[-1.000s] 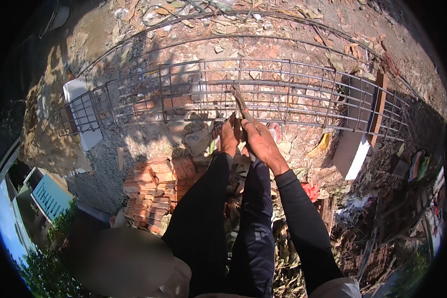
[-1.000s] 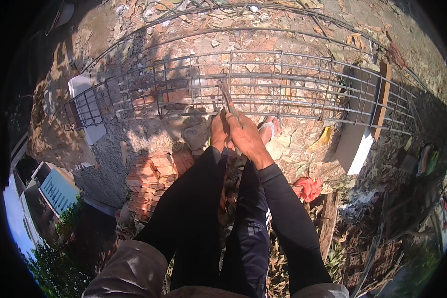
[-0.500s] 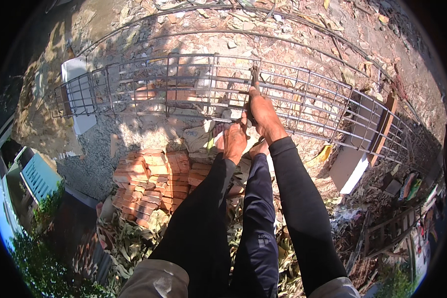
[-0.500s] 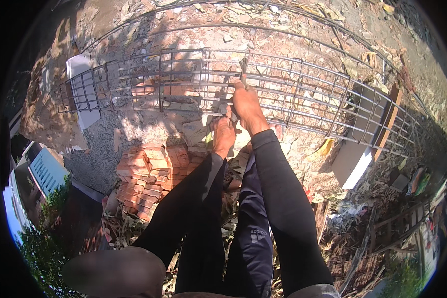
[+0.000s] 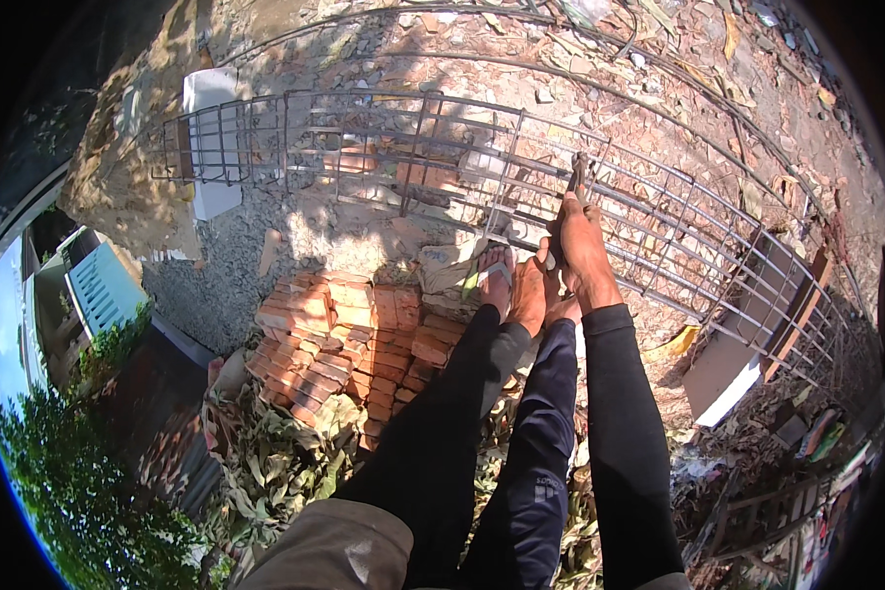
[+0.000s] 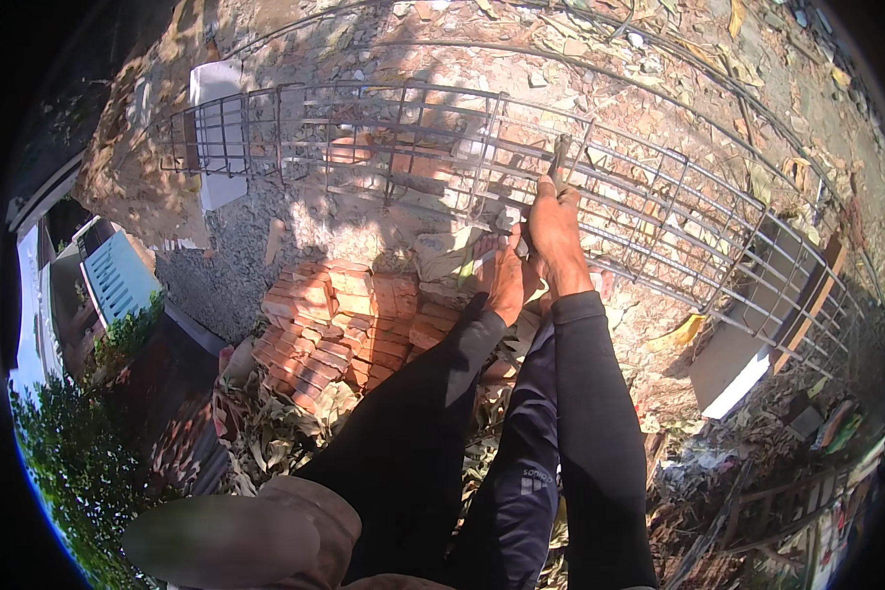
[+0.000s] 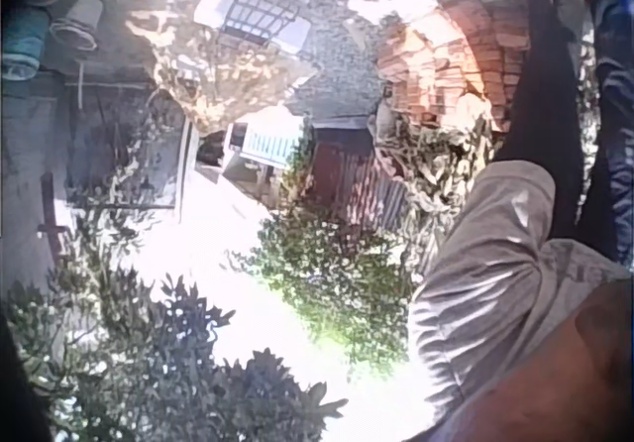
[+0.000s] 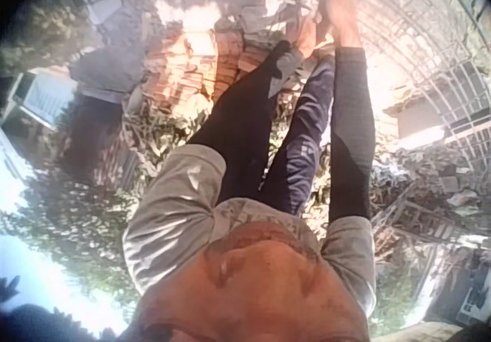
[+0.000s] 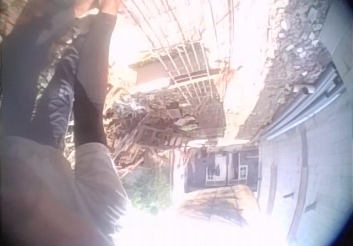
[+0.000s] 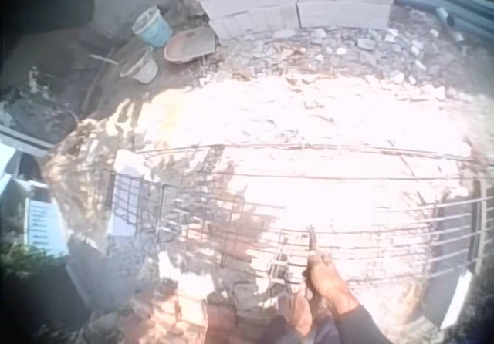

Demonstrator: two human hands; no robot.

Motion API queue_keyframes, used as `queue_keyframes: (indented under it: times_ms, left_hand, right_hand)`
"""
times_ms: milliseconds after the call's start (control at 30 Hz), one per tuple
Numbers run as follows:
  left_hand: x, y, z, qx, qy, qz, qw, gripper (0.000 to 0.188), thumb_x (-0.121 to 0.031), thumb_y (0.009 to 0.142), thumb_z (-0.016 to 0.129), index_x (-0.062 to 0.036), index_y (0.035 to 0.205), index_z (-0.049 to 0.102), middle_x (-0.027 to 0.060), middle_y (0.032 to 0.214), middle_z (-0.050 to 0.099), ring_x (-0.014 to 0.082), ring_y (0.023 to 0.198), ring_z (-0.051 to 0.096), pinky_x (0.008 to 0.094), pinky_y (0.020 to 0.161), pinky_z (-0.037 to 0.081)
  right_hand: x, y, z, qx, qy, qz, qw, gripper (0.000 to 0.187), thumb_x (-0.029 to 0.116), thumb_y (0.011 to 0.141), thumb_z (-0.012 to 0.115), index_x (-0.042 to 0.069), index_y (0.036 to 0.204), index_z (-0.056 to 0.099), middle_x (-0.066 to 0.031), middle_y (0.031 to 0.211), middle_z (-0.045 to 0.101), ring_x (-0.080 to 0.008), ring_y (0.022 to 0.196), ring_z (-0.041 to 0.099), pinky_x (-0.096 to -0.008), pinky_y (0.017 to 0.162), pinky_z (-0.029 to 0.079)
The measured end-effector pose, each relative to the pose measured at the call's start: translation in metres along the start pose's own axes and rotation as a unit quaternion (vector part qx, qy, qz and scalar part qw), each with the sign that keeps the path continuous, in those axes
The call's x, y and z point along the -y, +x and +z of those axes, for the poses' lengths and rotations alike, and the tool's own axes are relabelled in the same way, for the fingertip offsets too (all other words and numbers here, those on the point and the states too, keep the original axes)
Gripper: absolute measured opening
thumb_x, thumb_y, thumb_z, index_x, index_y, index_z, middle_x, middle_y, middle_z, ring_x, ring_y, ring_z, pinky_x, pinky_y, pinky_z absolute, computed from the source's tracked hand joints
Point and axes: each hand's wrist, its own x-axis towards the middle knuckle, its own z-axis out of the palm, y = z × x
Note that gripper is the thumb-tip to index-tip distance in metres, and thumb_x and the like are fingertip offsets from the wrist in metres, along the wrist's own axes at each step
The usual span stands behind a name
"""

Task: The person uses pliers to tie wire around intersecting metal bars to assemble a reinforcement cage.

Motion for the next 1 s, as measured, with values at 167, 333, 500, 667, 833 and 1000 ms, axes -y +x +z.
queue_keyframes:
  times_ms: [167,333,500,667,833,1000]
  left_hand:
    - [0.017,0.007,0.012,0.010,-0.024,0.011,1.000,0.039,-0.029,0.105,0.046,-0.0012,0.130,0.055,0.0115,0.112,0.062,0.0205,0.103,0.062,0.0368,0.082,0.052]
    - [0.063,0.008,-0.022,-0.003,-0.004,0.027,1.000,0.037,-0.029,0.104,0.047,-0.0037,0.129,0.055,0.0110,0.118,0.062,0.0224,0.106,0.061,0.0371,0.085,0.051]
    - [0.045,0.012,0.018,0.053,-0.029,0.021,0.998,0.034,-0.025,0.101,0.044,-0.0077,0.129,0.052,0.0136,0.122,0.060,0.0264,0.102,0.059,0.0396,0.087,0.049]
    - [0.046,0.009,-0.027,-0.012,-0.075,0.047,0.996,0.035,-0.025,0.104,0.038,-0.0101,0.134,0.049,0.0079,0.119,0.060,0.0195,0.095,0.058,0.0350,0.083,0.052]
    - [-0.034,-0.004,-0.014,0.058,-0.085,-0.017,0.995,0.028,-0.024,0.103,0.047,-0.0073,0.123,0.058,0.0079,0.111,0.063,0.0194,0.096,0.061,0.0344,0.078,0.052]
    - [-0.059,0.002,-0.054,0.072,-0.166,-0.042,0.983,0.045,-0.026,0.102,0.057,-0.0048,0.141,0.053,0.0068,0.102,0.067,0.0124,0.086,0.058,0.0312,0.074,0.050]
  right_hand:
    - [-0.012,0.006,-0.016,-0.019,-0.107,-0.079,0.991,0.037,0.038,0.104,0.050,0.006,0.121,0.044,-0.0075,0.081,0.054,-0.0153,0.053,0.054,-0.0311,0.041,0.047]
    - [-0.008,-0.029,0.012,0.100,-0.202,-0.053,0.973,0.048,0.041,0.103,0.051,0.001,0.127,0.049,-0.0052,0.088,0.058,-0.0142,0.076,0.055,-0.0316,0.072,0.046]
    - [-0.019,-0.008,-0.032,-0.023,-0.121,-0.062,0.990,0.048,0.033,0.105,0.047,-0.002,0.136,0.039,-0.0087,0.076,0.058,-0.0174,0.053,0.058,-0.0330,0.047,0.048]
    - [-0.028,-0.022,-0.011,0.119,-0.204,-0.076,0.969,0.054,0.033,0.105,0.045,-0.009,0.138,0.035,-0.0157,0.084,0.062,-0.0218,0.061,0.065,-0.0360,0.056,0.052]
    - [-0.034,-0.040,-0.037,0.082,-0.220,-0.134,0.963,0.050,0.033,0.105,0.050,-0.001,0.140,0.042,-0.0107,0.089,0.062,-0.0192,0.064,0.061,-0.0337,0.059,0.050]
    - [-0.057,-0.110,-0.064,0.095,-0.236,-0.074,0.964,0.045,0.033,0.105,0.048,0.008,0.143,0.044,-0.0075,0.081,0.061,-0.0150,0.058,0.059,-0.0307,0.057,0.051]
